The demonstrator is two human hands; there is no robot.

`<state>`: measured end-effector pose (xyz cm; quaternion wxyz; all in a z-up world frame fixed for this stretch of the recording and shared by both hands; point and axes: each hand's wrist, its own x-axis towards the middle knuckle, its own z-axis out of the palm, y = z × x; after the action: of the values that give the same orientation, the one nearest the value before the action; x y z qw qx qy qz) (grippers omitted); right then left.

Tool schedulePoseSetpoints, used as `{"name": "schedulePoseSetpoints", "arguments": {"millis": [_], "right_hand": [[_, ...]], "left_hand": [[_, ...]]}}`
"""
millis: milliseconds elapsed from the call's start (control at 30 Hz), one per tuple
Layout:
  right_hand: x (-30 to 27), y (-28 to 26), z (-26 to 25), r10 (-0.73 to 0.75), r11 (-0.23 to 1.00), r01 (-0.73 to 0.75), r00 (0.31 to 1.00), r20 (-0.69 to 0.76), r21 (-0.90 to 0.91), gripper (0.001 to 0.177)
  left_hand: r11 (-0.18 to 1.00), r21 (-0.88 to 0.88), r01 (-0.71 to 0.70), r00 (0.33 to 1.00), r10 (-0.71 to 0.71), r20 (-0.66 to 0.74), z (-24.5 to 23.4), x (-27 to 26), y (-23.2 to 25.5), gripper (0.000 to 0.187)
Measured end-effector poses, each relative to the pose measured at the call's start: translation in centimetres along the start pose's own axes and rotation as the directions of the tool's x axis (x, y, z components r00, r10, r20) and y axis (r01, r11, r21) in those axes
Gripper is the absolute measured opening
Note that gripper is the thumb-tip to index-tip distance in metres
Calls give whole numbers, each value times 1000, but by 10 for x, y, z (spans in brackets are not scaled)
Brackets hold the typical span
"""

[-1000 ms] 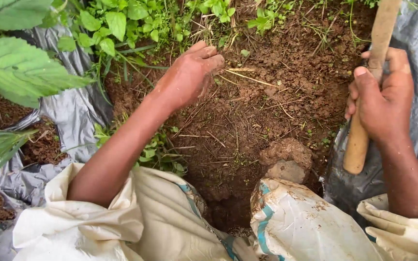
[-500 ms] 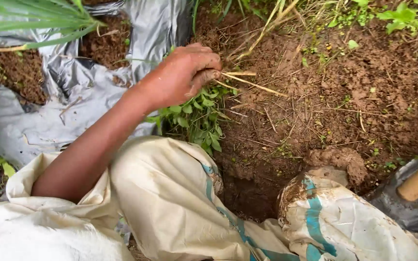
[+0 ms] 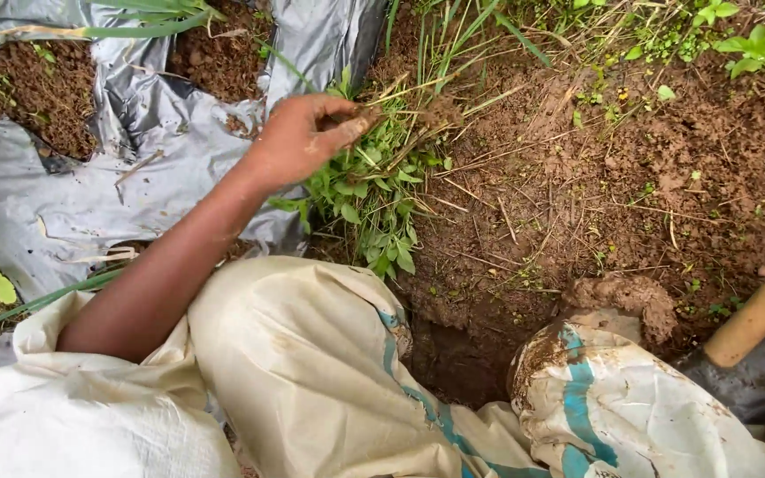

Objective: The person uses a hoe to loosen soil and uproot weeds in a garden bed. They pull the weeds out by hand and gather them into a pile on the ground.

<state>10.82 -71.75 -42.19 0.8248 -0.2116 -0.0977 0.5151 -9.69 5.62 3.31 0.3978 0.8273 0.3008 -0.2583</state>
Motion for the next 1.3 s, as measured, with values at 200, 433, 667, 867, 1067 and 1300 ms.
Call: {"name": "schedulePoseSetpoints", "arguments": {"millis": [200, 433, 667, 867, 1067, 1300], "right_hand": [[143, 24, 308, -499, 516, -479, 505, -704, -710, 30], [160, 11, 359, -544, 556, -440, 448, -709, -705, 12], [166, 8, 375, -583, 582, -348, 451, -675, -735, 15], [168, 11, 376, -566, 578, -384, 447, -693, -720, 14], [166, 12, 372, -541, 582, -427, 432, -722, -692, 18], [157, 16, 358, -512, 628, -415, 417, -751, -658, 14]], "left_hand": [[540, 825, -166, 981, 178, 81, 39, 36, 23, 46], [305, 767, -565, 733, 611, 297, 62, 63, 63, 48], [24, 655, -755, 572, 512, 641, 111, 119, 56, 73], [-183, 566, -804, 476, 371, 797, 128, 147, 36, 76], [-125, 467, -876, 427, 253, 868, 146, 143, 22, 57], [-48, 519, -853, 515, 78, 854, 119, 117, -20, 55]]}}
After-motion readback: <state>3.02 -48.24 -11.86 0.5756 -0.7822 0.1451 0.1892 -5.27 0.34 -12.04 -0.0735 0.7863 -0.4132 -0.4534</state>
